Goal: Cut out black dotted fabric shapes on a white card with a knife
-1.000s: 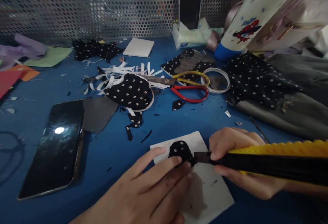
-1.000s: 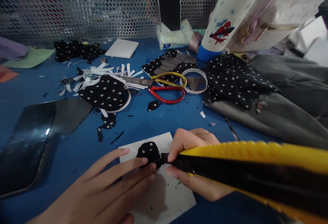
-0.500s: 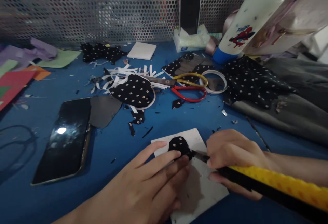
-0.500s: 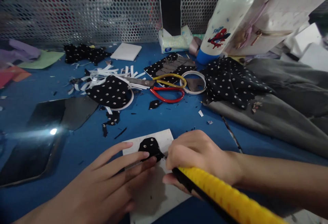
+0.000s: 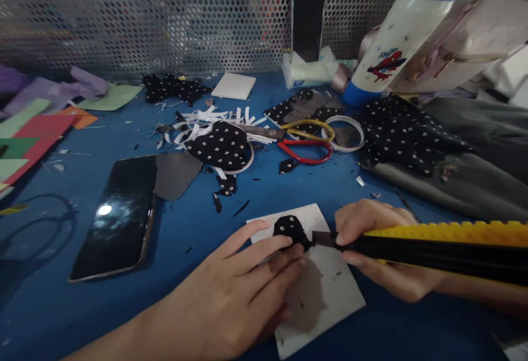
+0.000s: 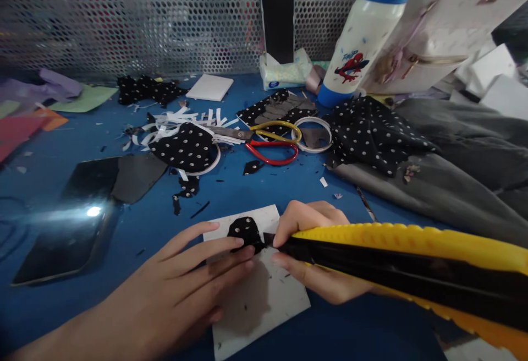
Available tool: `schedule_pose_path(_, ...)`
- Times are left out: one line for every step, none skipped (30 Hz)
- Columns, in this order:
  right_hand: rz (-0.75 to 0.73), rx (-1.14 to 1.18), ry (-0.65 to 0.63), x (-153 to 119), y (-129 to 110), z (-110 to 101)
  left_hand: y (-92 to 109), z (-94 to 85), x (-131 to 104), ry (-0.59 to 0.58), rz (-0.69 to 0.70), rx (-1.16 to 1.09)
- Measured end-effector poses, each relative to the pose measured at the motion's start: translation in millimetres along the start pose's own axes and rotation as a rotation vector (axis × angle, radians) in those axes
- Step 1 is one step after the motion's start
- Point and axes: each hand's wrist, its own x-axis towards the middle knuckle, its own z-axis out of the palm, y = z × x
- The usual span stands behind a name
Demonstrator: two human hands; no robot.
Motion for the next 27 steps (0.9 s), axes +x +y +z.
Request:
schedule_pose_path(0.003,-0.003,-0.01,-0.1,0.4,-0.8,-0.1,0.4,-0.1,-0.006,-0.006,-0.004)
schedule_pose_path(0.009,-0.006,-0.016,-0.6,0.7,-1.2,-0.1,0.7,-0.2,-0.008,-0.014,-0.01)
schedule_pose_path(0.017,-0.008,-0.017,-1.3,1.1,-1.2,-0.1,0.8,-0.3,-0.008,-0.02,-0.016)
schedule_pose_path(0.025,-0.008,-0.014,-2.1,1.4,-1.0,0.0,0.7,-0.4,-0.009,-0.024,-0.021)
schedule_pose_path(0.03,-0.011,-0.016,-2.8,1.6,-0.6,0.1,0.5,-0.3,-0.006,-0.022,-0.024)
schedule_pose_path(0.033,-0.015,-0.023,-3.2,1.7,-0.2,0.2,0.0,-0.2,-0.001,-0.019,-0.027)
schedule_pose_path(0.035,-0.018,-0.028,-3.3,1.6,0.2,0.3,-0.4,-0.1,0.008,-0.018,-0.03)
schedule_pose_path(0.034,-0.023,-0.031,-2.8,1.3,0.4,0.4,-0.9,0.0,0.01,-0.016,-0.033)
schedule_pose_path(0.034,-0.029,-0.033,-2.0,0.7,0.6,0.5,-1.3,0.2,0.011,-0.018,-0.036)
schedule_pose_path(0.029,-0.036,-0.038,-0.7,0.0,0.7,0.5,-1.7,0.4,0.012,-0.018,-0.038)
schedule_pose_path(0.018,-0.048,-0.046,1.0,-0.9,0.6,0.4,-1.9,0.6,0.012,-0.016,-0.039)
schedule_pose_path(-0.004,-0.07,-0.056,2.9,-1.9,0.5,0.3,-2.0,0.7,0.013,-0.017,-0.037)
schedule_pose_path(-0.048,-0.094,-0.078,4.9,-3.0,0.4,0.1,-1.9,0.8,0.015,-0.016,-0.037)
schedule_pose_path(-0.104,-0.12,-0.109,6.9,-4.0,0.4,-0.1,-1.7,0.8,0.017,-0.015,-0.039)
schedule_pose_path(-0.166,-0.148,-0.142,8.9,-5.0,0.4,-0.4,-1.4,0.8,0.021,-0.017,-0.044)
schedule_pose_path(-0.224,-0.175,-0.171,10.6,-5.8,0.4,-0.7,-1.0,0.8,0.024,-0.019,-0.05)
schedule_pose_path(-0.27,-0.198,-0.197,12.1,-6.5,0.5,-0.9,-0.6,0.9,0.026,-0.021,-0.054)
schedule_pose_path(-0.302,-0.214,-0.214,13.2,-7.0,0.6,-1.1,-0.2,1.0,0.03,-0.021,-0.056)
schedule_pose_path(-0.319,-0.223,-0.222,13.8,-7.2,0.7,-1.3,0.2,1.1,0.031,-0.02,-0.053)
schedule_pose_path(-0.334,-0.221,-0.216,13.9,-7.1,0.7,-1.3,0.4,1.3,0.035,-0.019,-0.046)
schedule_pose_path(-0.343,-0.208,-0.205,13.4,-6.8,0.6,-1.3,0.6,1.5,0.032,-0.012,-0.036)
schedule_pose_path(-0.336,-0.18,-0.178,12.4,-6.3,0.4,-1.1,0.7,1.6,0.03,-0.001,-0.024)
schedule_pose_path(-0.309,-0.141,-0.134,11.0,-5.6,0.1,-0.8,0.8,1.6,0.029,0.004,-0.012)
schedule_pose_path(-0.265,-0.091,-0.073,9.2,-4.9,-0.3,-0.4,0.9,1.5,0.022,0.012,0.0)
schedule_pose_path(-0.206,-0.044,-0.016,7.3,-4.3,-0.7,-0.1,0.9,1.2,0.025,0.009,0.007)
schedule_pose_path(-0.144,-0.008,0.028,5.4,-3.8,-1.0,0.2,0.9,1.0,0.02,0.008,0.014)
schedule_pose_path(-0.094,0.014,0.05,3.6,-3.4,-1.4,0.4,0.8,0.8,0.015,0.004,0.018)
